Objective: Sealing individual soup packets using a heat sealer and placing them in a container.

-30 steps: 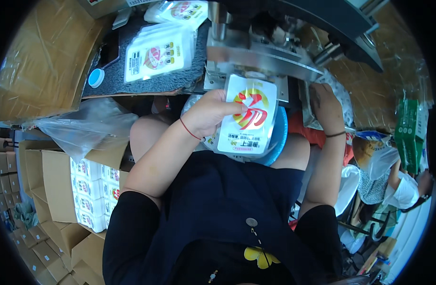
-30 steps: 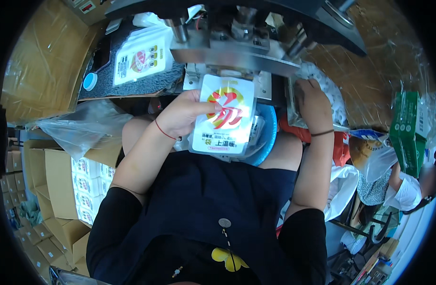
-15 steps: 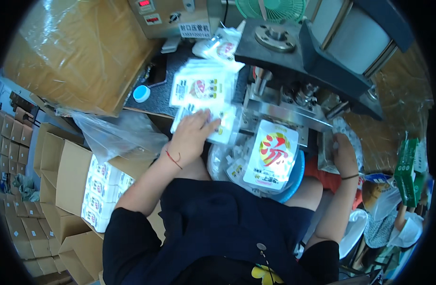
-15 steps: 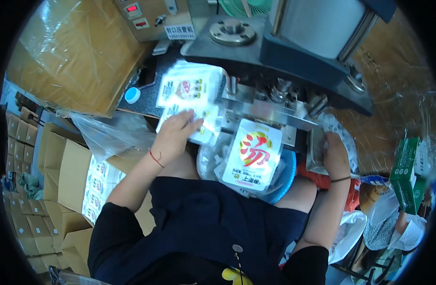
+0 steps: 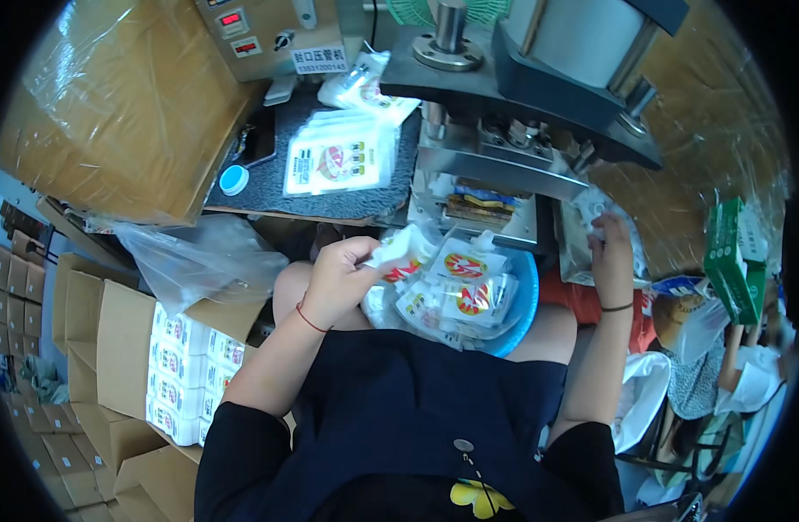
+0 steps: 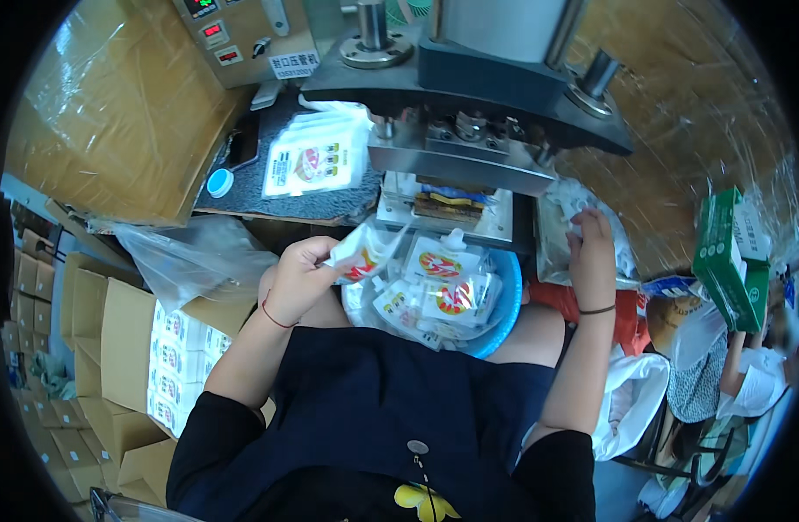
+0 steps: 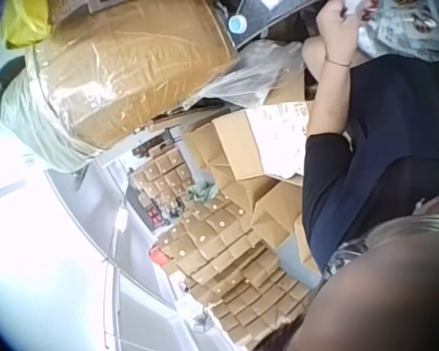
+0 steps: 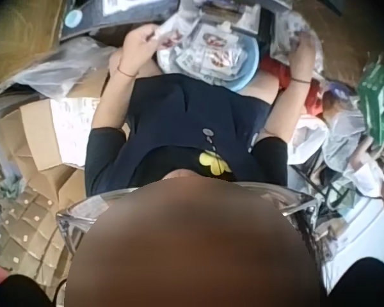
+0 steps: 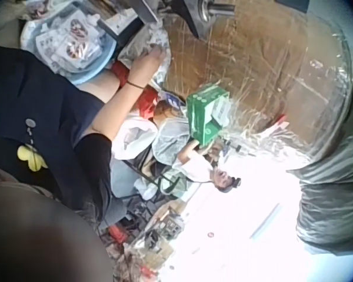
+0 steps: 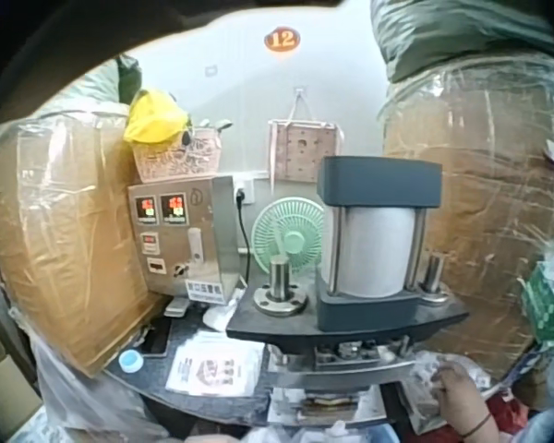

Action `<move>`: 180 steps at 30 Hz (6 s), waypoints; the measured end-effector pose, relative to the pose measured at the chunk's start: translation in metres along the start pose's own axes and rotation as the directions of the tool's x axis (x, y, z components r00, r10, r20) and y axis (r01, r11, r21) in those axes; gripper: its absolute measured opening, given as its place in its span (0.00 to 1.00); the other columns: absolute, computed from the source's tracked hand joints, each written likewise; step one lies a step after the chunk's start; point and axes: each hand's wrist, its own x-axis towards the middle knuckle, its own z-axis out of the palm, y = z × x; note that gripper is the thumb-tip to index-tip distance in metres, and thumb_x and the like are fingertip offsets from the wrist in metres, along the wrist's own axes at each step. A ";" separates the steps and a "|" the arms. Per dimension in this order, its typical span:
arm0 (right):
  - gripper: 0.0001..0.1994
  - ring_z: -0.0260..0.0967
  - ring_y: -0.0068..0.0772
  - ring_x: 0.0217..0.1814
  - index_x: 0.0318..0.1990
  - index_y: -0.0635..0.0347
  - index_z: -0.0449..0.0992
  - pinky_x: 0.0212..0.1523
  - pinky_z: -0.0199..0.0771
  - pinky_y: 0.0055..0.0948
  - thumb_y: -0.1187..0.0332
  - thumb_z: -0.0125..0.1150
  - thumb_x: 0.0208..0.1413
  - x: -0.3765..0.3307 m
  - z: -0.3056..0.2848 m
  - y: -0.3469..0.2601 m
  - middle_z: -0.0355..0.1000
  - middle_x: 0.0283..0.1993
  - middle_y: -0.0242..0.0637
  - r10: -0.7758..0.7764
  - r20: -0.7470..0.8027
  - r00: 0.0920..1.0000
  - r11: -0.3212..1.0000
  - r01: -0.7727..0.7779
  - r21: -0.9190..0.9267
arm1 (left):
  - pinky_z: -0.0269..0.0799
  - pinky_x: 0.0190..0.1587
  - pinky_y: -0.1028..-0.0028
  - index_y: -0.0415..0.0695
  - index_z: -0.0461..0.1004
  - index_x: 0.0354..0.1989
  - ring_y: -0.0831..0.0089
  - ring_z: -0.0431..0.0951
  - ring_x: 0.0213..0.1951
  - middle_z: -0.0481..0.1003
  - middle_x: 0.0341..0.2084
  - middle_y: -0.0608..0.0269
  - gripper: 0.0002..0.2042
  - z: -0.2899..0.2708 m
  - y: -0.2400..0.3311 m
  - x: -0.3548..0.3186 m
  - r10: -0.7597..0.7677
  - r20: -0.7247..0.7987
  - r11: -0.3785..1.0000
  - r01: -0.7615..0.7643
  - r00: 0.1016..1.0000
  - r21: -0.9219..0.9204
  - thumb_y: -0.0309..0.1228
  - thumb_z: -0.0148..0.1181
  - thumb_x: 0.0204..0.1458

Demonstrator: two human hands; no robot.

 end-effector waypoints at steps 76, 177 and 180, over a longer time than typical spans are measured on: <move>0.14 0.70 0.58 0.49 0.48 0.59 0.72 0.49 0.71 0.46 0.67 0.61 0.55 0.017 0.005 0.005 0.70 0.49 0.51 0.240 0.448 0.861 0.961 -0.146 -0.235 | 0.76 0.48 0.70 0.35 0.73 0.50 0.71 0.81 0.41 0.80 0.41 0.56 0.16 0.075 -0.001 0.061 -0.220 0.492 0.567 0.521 0.842 -0.638 0.22 0.63 0.52; 0.19 0.69 0.55 0.52 0.51 0.60 0.74 0.52 0.70 0.40 0.79 0.59 0.48 0.033 0.013 0.002 0.69 0.50 0.49 0.083 0.495 0.865 0.992 -0.023 -0.126 | 0.62 0.61 0.51 0.49 0.67 0.61 0.45 0.66 0.60 0.66 0.60 0.45 0.27 -0.024 -0.032 0.060 0.448 0.184 0.320 -0.349 0.875 0.881 0.42 0.61 0.53; 0.18 0.72 0.51 0.53 0.53 0.61 0.74 0.48 0.75 0.37 0.80 0.57 0.52 0.019 0.017 0.017 0.72 0.51 0.46 0.013 0.351 0.936 0.997 0.014 -0.074 | 0.70 0.55 0.61 0.39 0.71 0.55 0.46 0.74 0.51 0.75 0.49 0.47 0.17 -0.023 -0.039 0.035 0.475 0.097 0.490 -0.354 0.875 0.797 0.24 0.53 0.56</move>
